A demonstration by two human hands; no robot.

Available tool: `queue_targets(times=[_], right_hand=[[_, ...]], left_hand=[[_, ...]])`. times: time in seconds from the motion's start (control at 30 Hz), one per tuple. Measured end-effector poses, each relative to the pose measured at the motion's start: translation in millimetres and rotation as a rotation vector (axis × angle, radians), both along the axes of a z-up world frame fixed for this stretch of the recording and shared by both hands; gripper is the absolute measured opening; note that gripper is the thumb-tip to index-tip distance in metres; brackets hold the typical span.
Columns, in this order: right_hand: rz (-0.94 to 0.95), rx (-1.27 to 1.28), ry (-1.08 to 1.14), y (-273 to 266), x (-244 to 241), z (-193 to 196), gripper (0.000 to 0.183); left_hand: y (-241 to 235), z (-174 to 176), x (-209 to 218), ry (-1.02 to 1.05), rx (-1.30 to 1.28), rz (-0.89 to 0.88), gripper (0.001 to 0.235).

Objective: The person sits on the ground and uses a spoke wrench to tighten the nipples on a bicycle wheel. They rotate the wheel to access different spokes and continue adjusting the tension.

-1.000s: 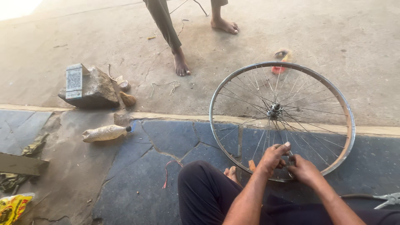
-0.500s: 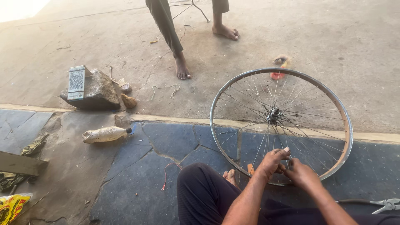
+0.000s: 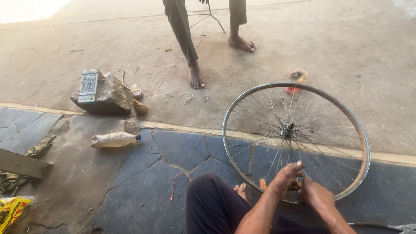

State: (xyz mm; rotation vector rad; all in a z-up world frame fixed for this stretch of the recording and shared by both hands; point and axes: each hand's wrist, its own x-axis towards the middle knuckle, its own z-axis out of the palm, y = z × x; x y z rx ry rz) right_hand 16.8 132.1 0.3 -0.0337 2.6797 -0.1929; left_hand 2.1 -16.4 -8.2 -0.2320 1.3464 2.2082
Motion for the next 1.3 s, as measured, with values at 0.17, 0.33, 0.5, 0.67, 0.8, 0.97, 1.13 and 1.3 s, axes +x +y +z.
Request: queue_targets(times=[0.17,0.33,0.5,0.67,0.8,0.97,1.13,1.3], right_hand=[[-0.082,-0.246,-0.101,2,0,15,0.036],[-0.039,-0.265,-0.134,5,-5,1,0.034],[-0.048,-0.272,-0.123,-6,0,14,0.036],[-0.077,-0.396,-0.140,-13,-1,15,0.038],[-0.167,-0.625,-0.222,2,-6,-29,0.037],[-0.266,-0.679,-0.286,17,-10,-60,0.033],[-0.356,-0.865,-0.262,15,-19,-63,0.031],[-0.295,-0.841,-0.322,22,-14,-77,0.026]], left_hand=[[2,-2,-1,0.018,-0.068,0.013,0.085],[4,2,1,0.059,-0.168,0.050,0.087],[0,1,-4,0.073,-0.251,0.065,0.085],[4,-7,-10,0.129,-0.326,0.115,0.081],[9,-4,-7,0.073,-0.455,0.046,0.080],[12,-8,-8,0.087,-0.523,-0.052,0.084],[7,-22,-22,0.021,-0.429,-0.049,0.083],[12,-30,-19,0.011,-0.416,-0.020,0.084]])
